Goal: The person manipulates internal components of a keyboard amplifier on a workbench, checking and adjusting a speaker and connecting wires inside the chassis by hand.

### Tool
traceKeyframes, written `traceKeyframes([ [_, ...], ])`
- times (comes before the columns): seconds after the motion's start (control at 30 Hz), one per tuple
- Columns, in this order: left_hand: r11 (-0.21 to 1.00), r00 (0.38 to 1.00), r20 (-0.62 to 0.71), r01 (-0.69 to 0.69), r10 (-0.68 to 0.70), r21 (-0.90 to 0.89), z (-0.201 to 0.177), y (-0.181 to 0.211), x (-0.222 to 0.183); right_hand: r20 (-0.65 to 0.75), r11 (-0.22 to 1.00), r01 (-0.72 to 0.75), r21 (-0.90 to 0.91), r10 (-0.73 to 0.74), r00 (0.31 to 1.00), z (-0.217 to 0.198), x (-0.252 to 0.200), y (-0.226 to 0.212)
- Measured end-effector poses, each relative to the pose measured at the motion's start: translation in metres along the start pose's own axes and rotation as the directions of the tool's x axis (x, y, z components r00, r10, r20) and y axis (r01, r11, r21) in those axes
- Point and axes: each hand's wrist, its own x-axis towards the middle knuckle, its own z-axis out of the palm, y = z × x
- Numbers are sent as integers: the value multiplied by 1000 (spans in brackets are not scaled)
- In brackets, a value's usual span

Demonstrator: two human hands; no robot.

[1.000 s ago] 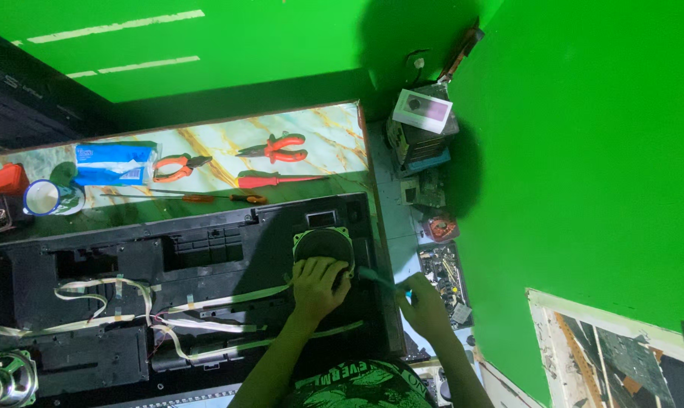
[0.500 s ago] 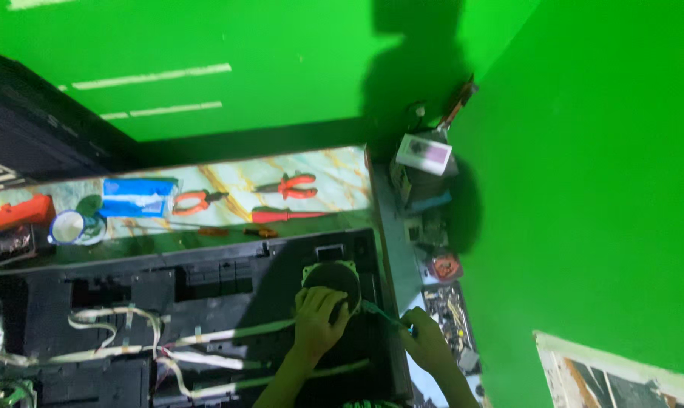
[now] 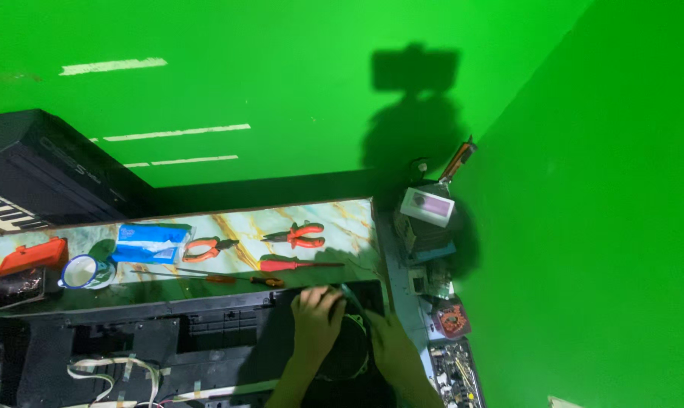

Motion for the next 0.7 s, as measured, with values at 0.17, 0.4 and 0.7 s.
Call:
traceKeyframes([
  [0.17, 999, 998, 47, -45, 46, -12, -2, 1, -3, 152, 958, -272, -96, 284, 947, -18, -29, -3],
  [0.4, 986, 986, 7, -165, 165, 2, -5, 5, -5, 67, 961, -275, -32, 276, 959, -15, -23, 0],
  [0.7, 989, 991, -36, -130, 127, -70, -5, 2, -4, -17, 991, -129, 30, 129, 991, 11, -46, 7],
])
